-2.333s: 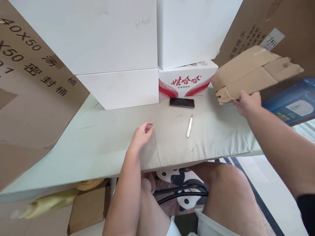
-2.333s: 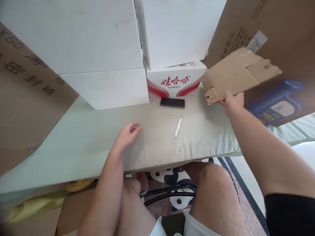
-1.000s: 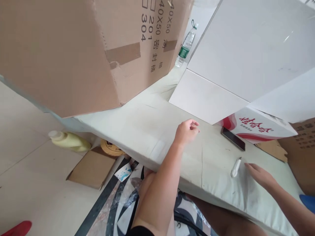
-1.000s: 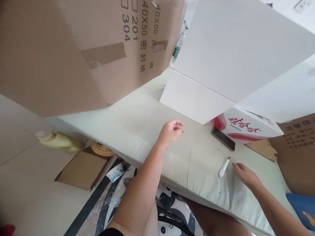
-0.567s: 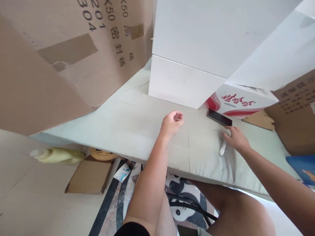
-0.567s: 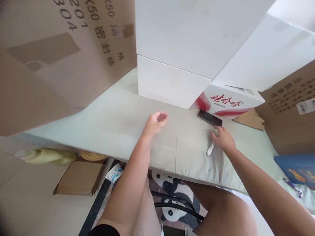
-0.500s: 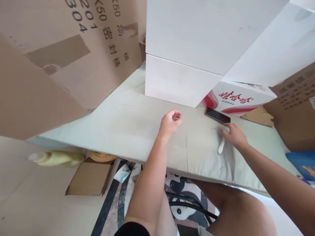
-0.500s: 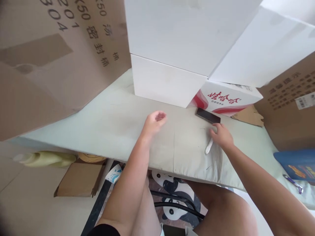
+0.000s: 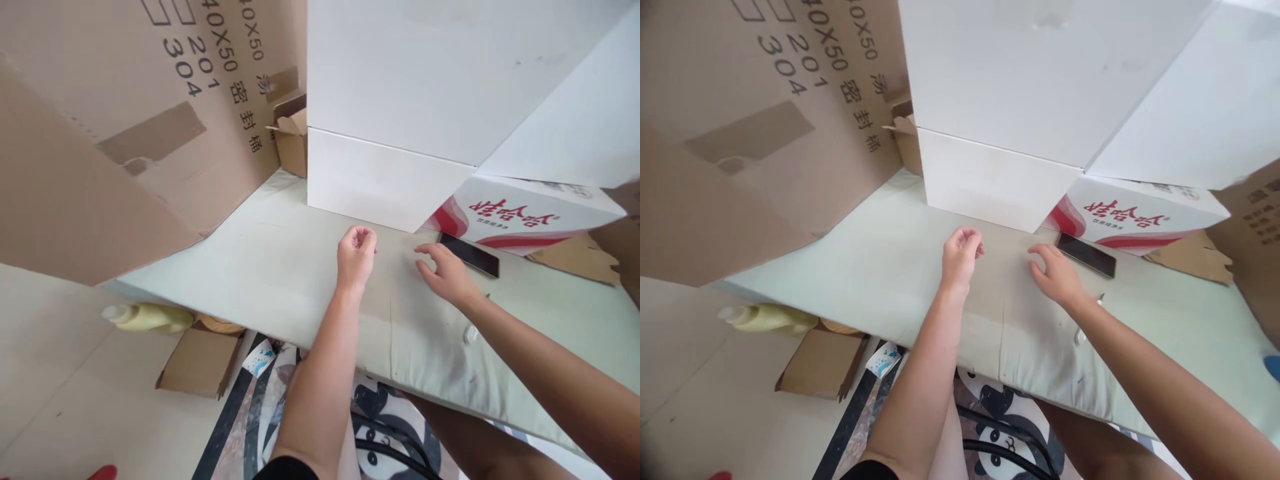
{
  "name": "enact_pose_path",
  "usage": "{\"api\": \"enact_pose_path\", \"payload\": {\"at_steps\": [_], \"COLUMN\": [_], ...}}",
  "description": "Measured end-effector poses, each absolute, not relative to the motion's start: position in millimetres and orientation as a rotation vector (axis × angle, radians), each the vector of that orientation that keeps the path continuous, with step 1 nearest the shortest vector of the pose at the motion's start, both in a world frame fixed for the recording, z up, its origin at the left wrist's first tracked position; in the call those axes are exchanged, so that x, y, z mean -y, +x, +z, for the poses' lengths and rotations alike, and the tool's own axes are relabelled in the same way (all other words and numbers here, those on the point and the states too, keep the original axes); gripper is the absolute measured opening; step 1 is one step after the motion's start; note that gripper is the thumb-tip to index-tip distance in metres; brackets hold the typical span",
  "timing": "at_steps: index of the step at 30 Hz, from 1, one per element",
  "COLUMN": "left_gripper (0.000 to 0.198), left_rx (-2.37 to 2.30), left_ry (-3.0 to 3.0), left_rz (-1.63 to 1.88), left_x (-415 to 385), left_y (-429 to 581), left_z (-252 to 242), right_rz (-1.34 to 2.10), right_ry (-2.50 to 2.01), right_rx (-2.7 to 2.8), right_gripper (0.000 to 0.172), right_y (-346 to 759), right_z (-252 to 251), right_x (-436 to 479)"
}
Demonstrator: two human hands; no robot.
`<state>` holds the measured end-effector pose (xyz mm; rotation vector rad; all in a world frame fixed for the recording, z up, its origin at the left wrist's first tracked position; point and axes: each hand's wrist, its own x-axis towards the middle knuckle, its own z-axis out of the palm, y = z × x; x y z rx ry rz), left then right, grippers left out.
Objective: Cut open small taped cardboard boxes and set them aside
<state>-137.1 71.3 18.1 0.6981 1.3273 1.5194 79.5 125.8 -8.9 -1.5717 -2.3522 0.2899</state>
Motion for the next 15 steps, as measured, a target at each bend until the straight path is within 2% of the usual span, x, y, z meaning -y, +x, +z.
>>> {"api": "enact_pose_path", "payload": {"at_steps": [7, 15], "left_gripper": [0.016, 0.014], "left_rx": [-1.235, -1.113], "left_ry": [0.362, 0.091], "left_rz": [1.845, 1.941], "left_x": [-53.1, -50.1], "left_y": [-181.7, -206.9], "left_z": [16.8, 13.2], "right_rz": [0.388, 0.283], "right_ry": [-1.061, -0.775], "right_rx": [2.538, 2.622], "right_gripper": [0.033, 0.048], "right_y": [-57.4, -235.7], "right_z": [-3.7, 21.4], "right_x": [-145.8, -203.3]}}
